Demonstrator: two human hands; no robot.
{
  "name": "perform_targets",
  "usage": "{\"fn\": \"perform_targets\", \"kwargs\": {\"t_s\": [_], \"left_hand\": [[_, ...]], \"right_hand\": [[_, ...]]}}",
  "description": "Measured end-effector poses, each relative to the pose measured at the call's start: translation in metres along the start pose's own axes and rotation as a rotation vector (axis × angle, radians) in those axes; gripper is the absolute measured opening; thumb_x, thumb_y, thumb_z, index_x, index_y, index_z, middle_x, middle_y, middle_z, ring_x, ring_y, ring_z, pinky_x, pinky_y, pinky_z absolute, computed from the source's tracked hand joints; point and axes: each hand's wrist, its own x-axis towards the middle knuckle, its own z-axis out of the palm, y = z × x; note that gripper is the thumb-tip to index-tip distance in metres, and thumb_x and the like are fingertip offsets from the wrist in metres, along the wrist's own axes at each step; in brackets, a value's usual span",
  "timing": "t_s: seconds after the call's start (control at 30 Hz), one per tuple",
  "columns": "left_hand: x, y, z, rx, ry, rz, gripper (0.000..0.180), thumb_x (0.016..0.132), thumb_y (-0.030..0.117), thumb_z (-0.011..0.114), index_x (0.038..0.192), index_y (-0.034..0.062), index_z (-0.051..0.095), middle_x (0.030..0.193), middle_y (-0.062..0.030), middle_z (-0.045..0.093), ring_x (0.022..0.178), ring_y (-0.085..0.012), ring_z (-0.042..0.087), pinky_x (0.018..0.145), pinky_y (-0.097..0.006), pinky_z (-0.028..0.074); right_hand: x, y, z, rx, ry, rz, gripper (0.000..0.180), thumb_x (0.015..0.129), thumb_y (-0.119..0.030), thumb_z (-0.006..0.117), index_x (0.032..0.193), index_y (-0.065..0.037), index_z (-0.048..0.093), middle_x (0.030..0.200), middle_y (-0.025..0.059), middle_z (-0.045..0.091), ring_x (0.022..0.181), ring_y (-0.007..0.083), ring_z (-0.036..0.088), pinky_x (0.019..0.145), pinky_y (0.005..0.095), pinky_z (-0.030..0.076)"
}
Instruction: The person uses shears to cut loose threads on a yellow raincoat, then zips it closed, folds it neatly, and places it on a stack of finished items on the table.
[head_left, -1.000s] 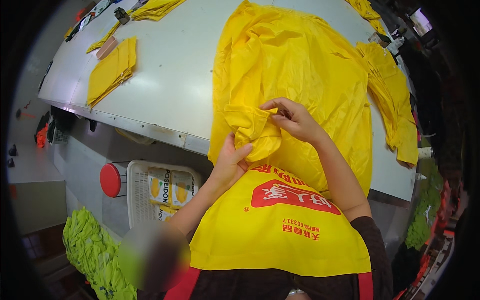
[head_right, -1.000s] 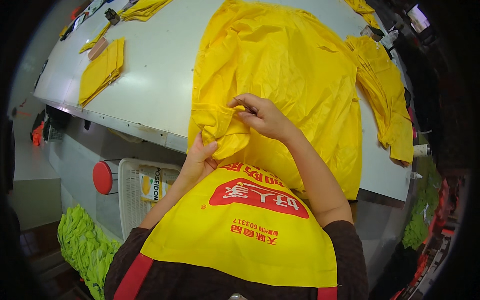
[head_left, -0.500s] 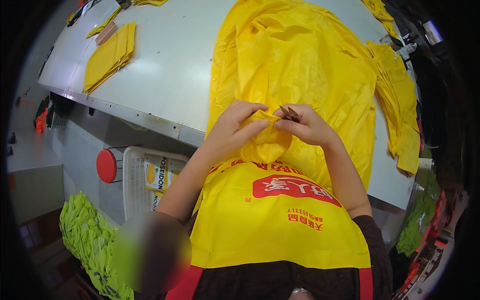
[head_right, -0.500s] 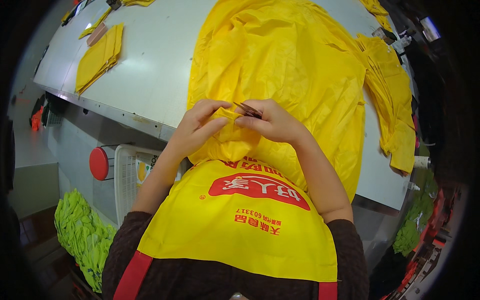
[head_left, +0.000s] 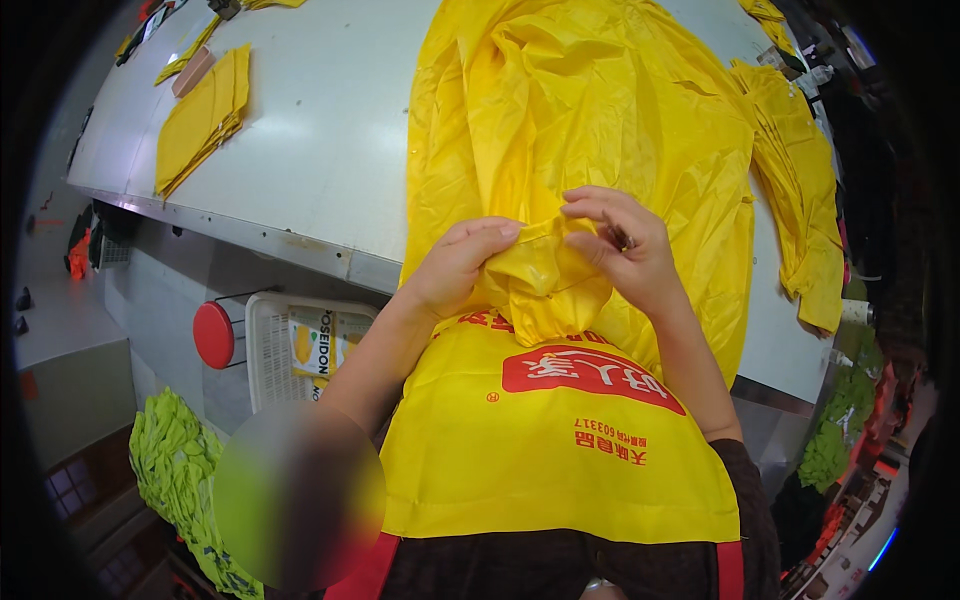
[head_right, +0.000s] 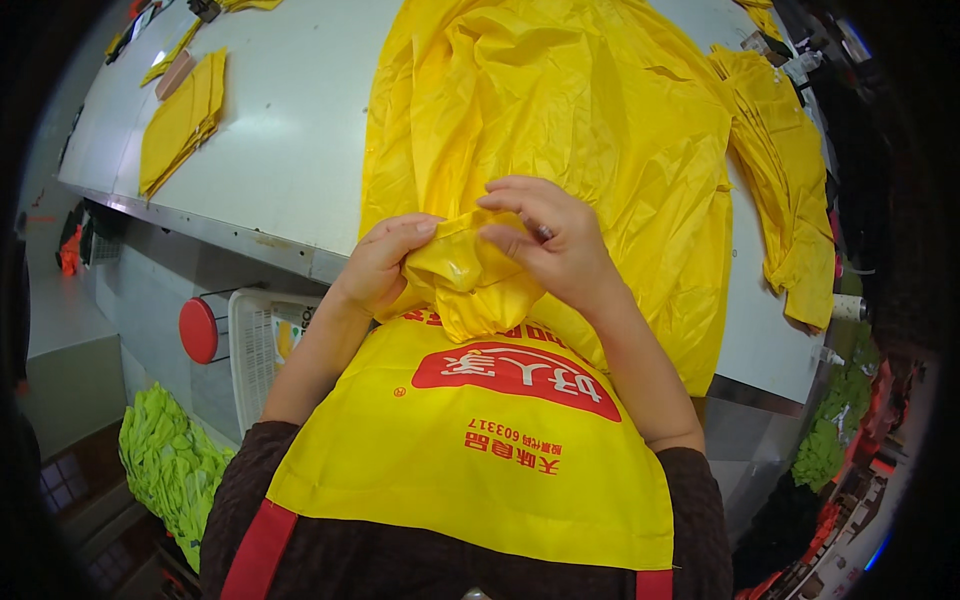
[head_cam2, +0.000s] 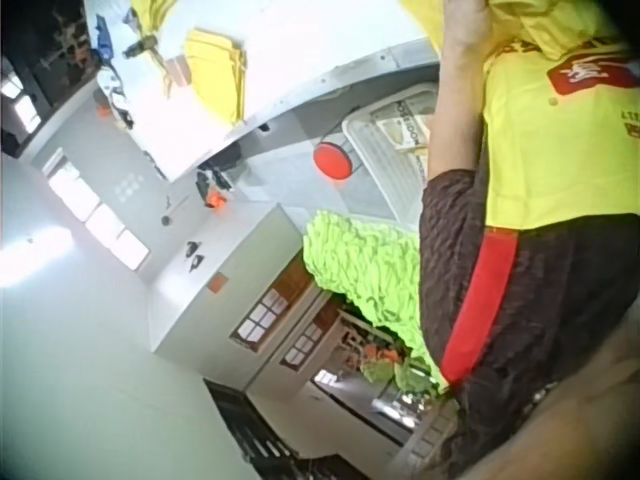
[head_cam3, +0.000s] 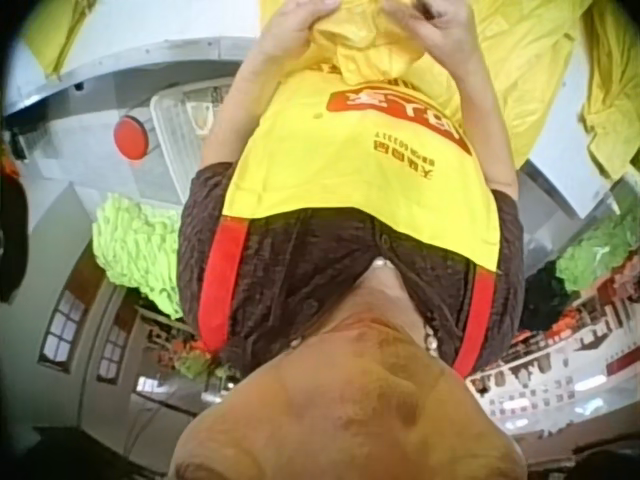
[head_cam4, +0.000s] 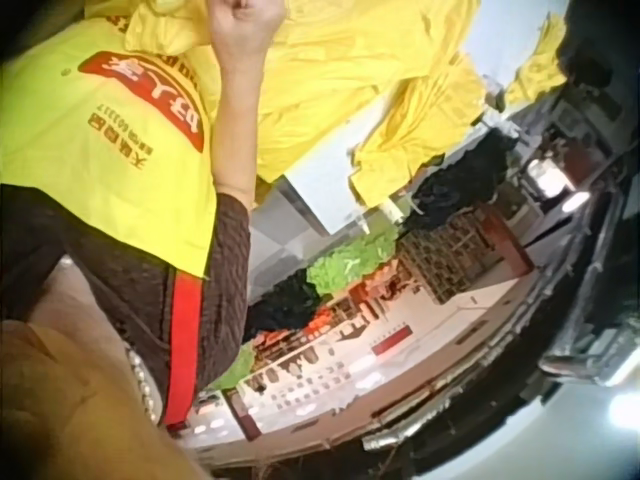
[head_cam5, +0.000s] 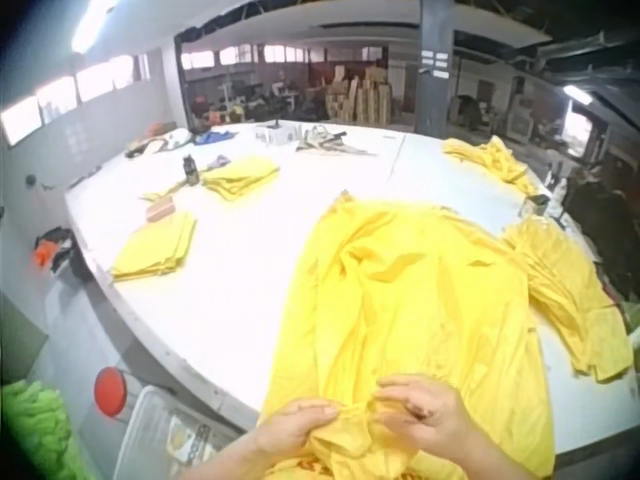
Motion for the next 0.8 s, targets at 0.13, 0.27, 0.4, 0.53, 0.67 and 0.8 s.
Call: {"fn": "perform_targets", "kwargs": {"t_s": [0.13,0.27,0.4,0.53,0.67,0.8], "left_hand": [[0.002,-0.003,0.004,0.038,0.020,0.011,0.029,0.092,0.016,0.043,0.105,-0.0060,0.057,0.101,-0.0121,0.062,0.093,-0.0171,0.060,0.083,-0.029,0.047],[0.002,-0.001,0.008,0.035,0.009,0.013,0.030,0.091,0.016,0.043,0.106,-0.0068,0.056,0.102,-0.0123,0.062,0.092,-0.0169,0.060,0.083,-0.029,0.047],[0.002,0.000,0.007,-0.017,-0.029,-0.021,0.030,0.091,0.017,0.044,0.106,-0.0070,0.056,0.102,-0.0125,0.062,0.092,-0.0172,0.060,0.084,-0.029,0.046],[0.003,-0.002,0.004,-0.025,-0.006,-0.017,0.030,0.090,0.017,0.044,0.105,-0.0067,0.056,0.102,-0.0126,0.062,0.093,-0.0174,0.060,0.084,-0.029,0.047],[0.006,0.002,0.003,-0.018,-0.025,-0.016,0.030,0.090,0.018,0.045,0.106,-0.0060,0.056,0.102,-0.0124,0.062,0.093,-0.0178,0.060,0.084,-0.030,0.047],[0.016,0.015,0.004,-0.152,0.051,0.000,0.029,0.091,0.018,0.045,0.105,-0.0040,0.056,0.101,-0.0112,0.062,0.091,-0.0179,0.061,0.083,-0.030,0.048]], "right_hand": [[-0.001,0.004,0.017,0.022,0.010,-0.081,0.022,0.073,-0.006,0.071,0.093,-0.002,0.064,0.096,0.0135,0.062,0.083,0.0227,0.063,0.072,0.0289,0.049],[0.001,0.007,0.021,-0.137,0.091,-0.218,0.012,0.076,-0.005,0.067,0.086,-0.002,0.062,0.085,0.0107,0.063,0.077,0.0226,0.062,0.067,0.0298,0.049],[0.003,0.013,0.018,-0.042,0.163,-0.136,0.010,0.080,-0.007,0.064,0.086,-0.001,0.059,0.080,0.0074,0.062,0.068,0.0166,0.057,0.061,0.0268,0.046],[0.004,0.018,0.003,0.110,0.080,0.095,0.012,0.083,-0.009,0.062,0.091,-0.001,0.060,0.081,0.0044,0.060,0.064,0.0098,0.049,0.058,0.0224,0.041],[0.012,0.023,-0.003,0.027,-0.099,0.026,0.020,0.081,-0.010,0.065,0.098,0.000,0.061,0.083,0.0036,0.058,0.060,0.0080,0.043,0.056,0.0212,0.039],[0.011,0.024,-0.007,0.037,0.020,0.148,0.022,0.079,-0.004,0.064,0.101,-0.002,0.061,0.089,-0.0023,0.056,0.061,0.0022,0.038,0.055,0.0176,0.033]]}}
